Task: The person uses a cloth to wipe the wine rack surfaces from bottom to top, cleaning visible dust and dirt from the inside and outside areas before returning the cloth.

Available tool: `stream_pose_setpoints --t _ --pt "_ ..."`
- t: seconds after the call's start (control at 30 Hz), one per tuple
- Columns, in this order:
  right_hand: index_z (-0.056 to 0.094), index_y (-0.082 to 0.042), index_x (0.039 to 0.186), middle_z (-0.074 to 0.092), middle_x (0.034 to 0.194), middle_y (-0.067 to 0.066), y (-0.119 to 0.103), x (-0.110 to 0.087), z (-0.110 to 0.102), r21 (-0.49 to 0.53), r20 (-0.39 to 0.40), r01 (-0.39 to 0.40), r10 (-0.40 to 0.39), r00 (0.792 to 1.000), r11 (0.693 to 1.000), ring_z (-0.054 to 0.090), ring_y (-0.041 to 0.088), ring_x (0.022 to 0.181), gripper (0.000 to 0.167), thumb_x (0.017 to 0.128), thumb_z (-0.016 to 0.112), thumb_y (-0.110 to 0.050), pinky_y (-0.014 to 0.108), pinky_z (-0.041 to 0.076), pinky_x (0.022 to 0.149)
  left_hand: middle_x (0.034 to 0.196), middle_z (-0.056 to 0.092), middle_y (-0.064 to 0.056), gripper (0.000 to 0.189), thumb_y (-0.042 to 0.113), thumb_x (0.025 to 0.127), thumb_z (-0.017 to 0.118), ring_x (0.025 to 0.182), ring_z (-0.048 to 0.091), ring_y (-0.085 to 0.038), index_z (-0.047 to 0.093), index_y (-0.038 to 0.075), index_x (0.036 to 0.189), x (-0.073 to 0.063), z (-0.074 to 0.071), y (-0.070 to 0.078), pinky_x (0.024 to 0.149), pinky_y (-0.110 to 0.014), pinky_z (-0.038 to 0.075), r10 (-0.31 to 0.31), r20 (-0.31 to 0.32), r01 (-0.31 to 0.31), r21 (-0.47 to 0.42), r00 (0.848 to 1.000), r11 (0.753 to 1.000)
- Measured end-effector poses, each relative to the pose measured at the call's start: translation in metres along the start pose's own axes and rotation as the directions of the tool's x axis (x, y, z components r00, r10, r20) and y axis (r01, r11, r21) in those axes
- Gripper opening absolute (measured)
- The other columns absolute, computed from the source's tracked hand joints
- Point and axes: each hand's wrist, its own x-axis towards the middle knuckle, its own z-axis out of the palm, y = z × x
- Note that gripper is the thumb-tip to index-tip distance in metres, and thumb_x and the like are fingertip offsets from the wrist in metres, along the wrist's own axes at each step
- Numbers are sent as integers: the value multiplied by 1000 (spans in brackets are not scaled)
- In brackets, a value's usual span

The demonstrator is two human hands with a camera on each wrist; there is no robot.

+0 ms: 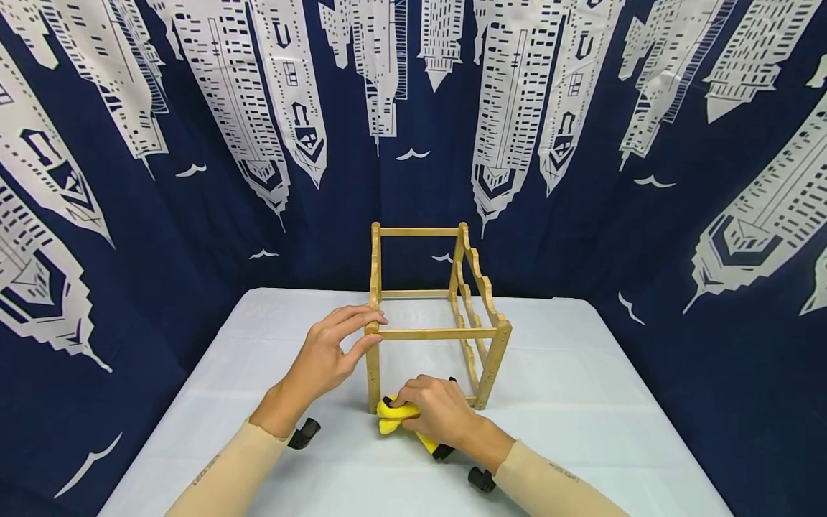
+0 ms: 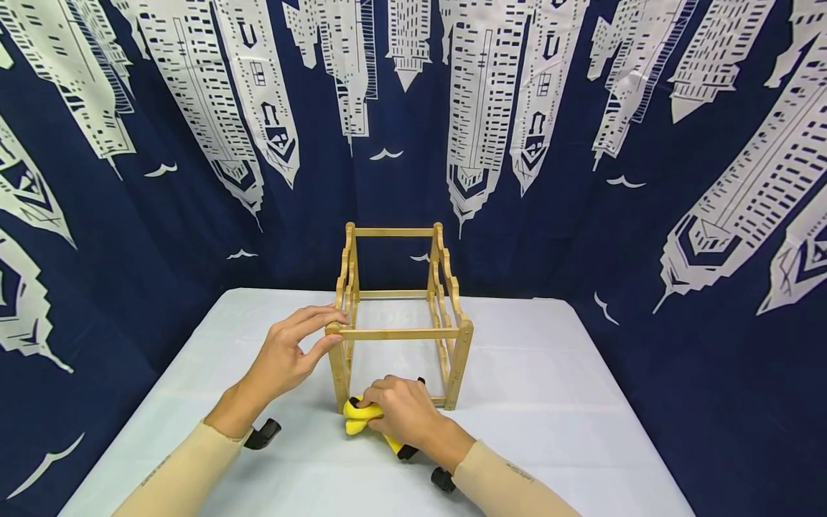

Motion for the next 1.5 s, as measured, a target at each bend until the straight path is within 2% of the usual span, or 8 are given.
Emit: stream_pose_setpoints --t 0.17,0.33,0.6,0.77,0.9,1.07,1.33,1.5 --pt "91 -22 110 89 109 -8 10 -17 -6 48 40 -110 108 993 993 84 13 102 31 85 108 -24 28 71 80 139 84 -3 31 11 104 88 134 81 -29 84 18 134 1 1 0 113 -52 69 -1 5 1 -13 1000 1000" --pt "92 -20 113 89 109 -6 20 -37 -13 50 26 -203 202 979 978 86 15 98 33 85 108 -24 30 72 79 138 84 -3 30 12 105 88 133 82 -28 84 17 134 1 1 0 113 -51 69 -14 18 14 -16 1000 1000" --pt "91 -20 111 86 101 -7 25 -63 -31 -52 -21 -330 330 944 942 83 15 82 32 84 107 -24 29 66 66 139 84 -2 30 11 104 88 134 81 -27 84 17 133 0 1 0 116 -43 67 -15 8 15 -37 1000 999" --pt "92 -21 113 91 110 -3 25 -77 -40 -171 -80 -395 387 919 903 85 21 77 36 82 109 -28 32 65 59 138 84 -3 30 10 104 88 132 82 -27 84 16 133 0 2 -1 120 -29 63 -9 1 10 -60 1000 998" --pt "93 -21 112 92 112 2 26 -83 -42 -217 -131 -432 413 901 875 87 26 78 38 79 110 -29 37 66 58 139 84 -3 30 10 104 88 133 82 -27 84 17 133 1 1 -1 120 -25 61 -11 10 11 -73 1000 997" --pt "93 -21 110 92 106 1 22 -71 -35 -196 -145 -393 370 918 898 86 22 77 36 79 111 -29 33 65 57 138 84 -2 30 9 104 88 133 82 -27 84 18 133 0 0 -2 118 -28 64 -16 15 17 -73 1000 997" --pt "93 -20 113 91 102 -5 -2 -22 -6 -97 -88 -267 259 962 959 86 14 85 33 85 107 -31 29 68 67 140 83 -2 31 9 105 87 135 81 -27 84 19 134 -3 0 -3 113 -41 69 -26 28 28 -83 999 996" --pt "93 -18 113 91 104 -3 -15 2 7 -4 -80 -216 215 973 976 87 16 89 29 89 104 -30 32 70 71 139 83 -2 31 8 105 87 134 81 -27 84 17 134 -1 1 -2 110 -46 71 -19 31 22 -89 999 996"
